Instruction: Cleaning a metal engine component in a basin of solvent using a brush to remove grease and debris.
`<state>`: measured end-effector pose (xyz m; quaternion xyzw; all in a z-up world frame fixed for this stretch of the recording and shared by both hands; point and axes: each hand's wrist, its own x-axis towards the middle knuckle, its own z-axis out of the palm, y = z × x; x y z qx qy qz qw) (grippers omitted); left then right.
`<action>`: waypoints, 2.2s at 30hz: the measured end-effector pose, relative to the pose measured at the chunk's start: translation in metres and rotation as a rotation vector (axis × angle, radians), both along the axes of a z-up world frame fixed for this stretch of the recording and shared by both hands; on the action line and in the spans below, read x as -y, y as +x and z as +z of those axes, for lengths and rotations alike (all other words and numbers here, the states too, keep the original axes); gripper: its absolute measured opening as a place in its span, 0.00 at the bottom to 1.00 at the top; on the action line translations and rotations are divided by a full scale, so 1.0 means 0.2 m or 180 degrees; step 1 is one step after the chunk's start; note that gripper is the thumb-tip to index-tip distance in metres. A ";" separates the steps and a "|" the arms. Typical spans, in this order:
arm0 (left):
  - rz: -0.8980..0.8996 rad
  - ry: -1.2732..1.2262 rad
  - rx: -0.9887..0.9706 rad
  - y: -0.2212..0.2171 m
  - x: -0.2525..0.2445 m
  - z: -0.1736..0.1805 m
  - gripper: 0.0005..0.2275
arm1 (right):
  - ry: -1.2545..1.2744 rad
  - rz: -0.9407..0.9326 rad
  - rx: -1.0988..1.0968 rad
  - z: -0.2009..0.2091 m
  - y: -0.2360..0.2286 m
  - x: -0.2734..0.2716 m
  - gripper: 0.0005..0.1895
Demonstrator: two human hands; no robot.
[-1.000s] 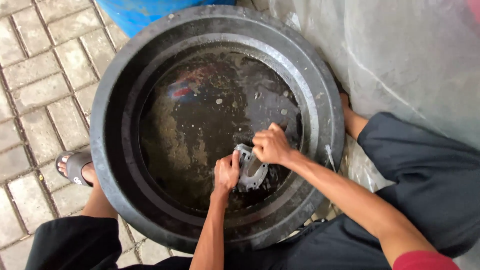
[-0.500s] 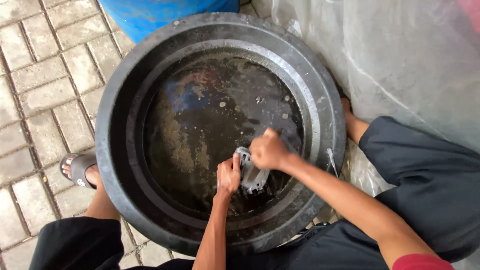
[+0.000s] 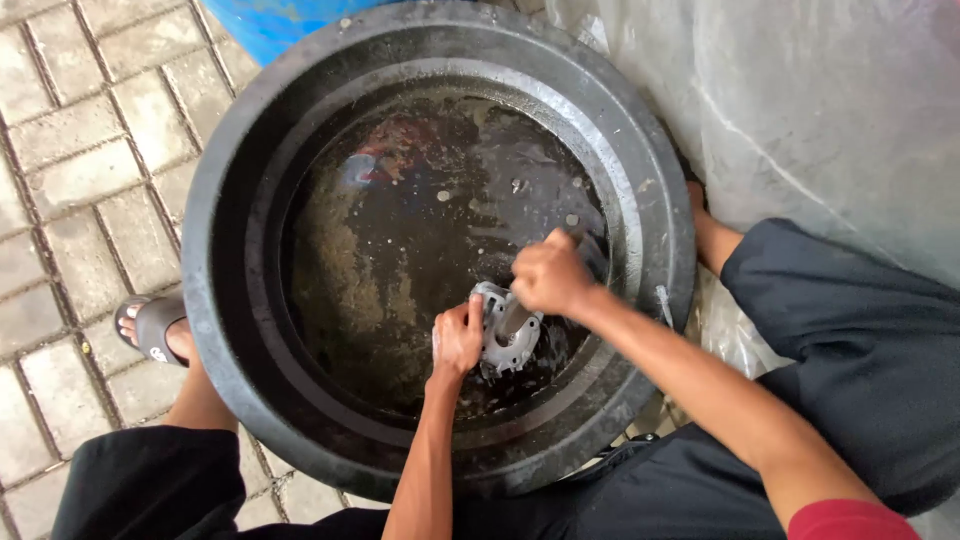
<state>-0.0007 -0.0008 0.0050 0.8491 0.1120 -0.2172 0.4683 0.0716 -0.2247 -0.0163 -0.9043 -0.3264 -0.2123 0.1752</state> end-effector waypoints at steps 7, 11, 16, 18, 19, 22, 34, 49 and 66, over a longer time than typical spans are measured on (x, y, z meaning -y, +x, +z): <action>0.0166 -0.0225 0.0098 -0.01 -0.01 -0.11 0.29 | 0.0029 0.0008 0.0128 -0.04 0.05 0.01 0.12; 0.0071 -0.0100 0.0032 0.00 -0.01 -0.08 0.29 | 0.0066 -0.0001 -0.0153 -0.07 -0.02 -0.03 0.12; 0.0174 -0.0198 0.0019 0.00 0.01 -0.04 0.28 | 0.0106 0.0131 -0.0152 -0.07 0.03 0.02 0.11; 0.0161 -0.0127 0.0029 0.01 0.00 -0.03 0.28 | 0.0191 -0.0100 -0.0304 -0.08 0.13 0.13 0.12; 0.0162 -0.0139 0.0027 0.00 0.00 -0.03 0.28 | 0.0179 -0.0101 -0.0305 -0.05 0.07 0.06 0.12; 0.0158 -0.0130 0.0000 0.00 0.01 -0.04 0.29 | 0.0038 -0.0039 0.0005 0.01 -0.05 -0.06 0.09; 0.0181 -0.0073 -0.0009 0.00 0.00 -0.04 0.28 | -0.0001 0.0229 -0.0056 0.00 -0.05 -0.08 0.09; 0.0089 -0.0083 0.0067 0.02 0.01 -0.09 0.29 | -0.0119 -0.0100 -0.0011 -0.01 0.05 -0.02 0.14; 0.0048 -0.0117 -0.0011 0.05 -0.02 -0.13 0.28 | 0.0198 -0.2079 -0.2505 -0.08 0.42 0.25 0.25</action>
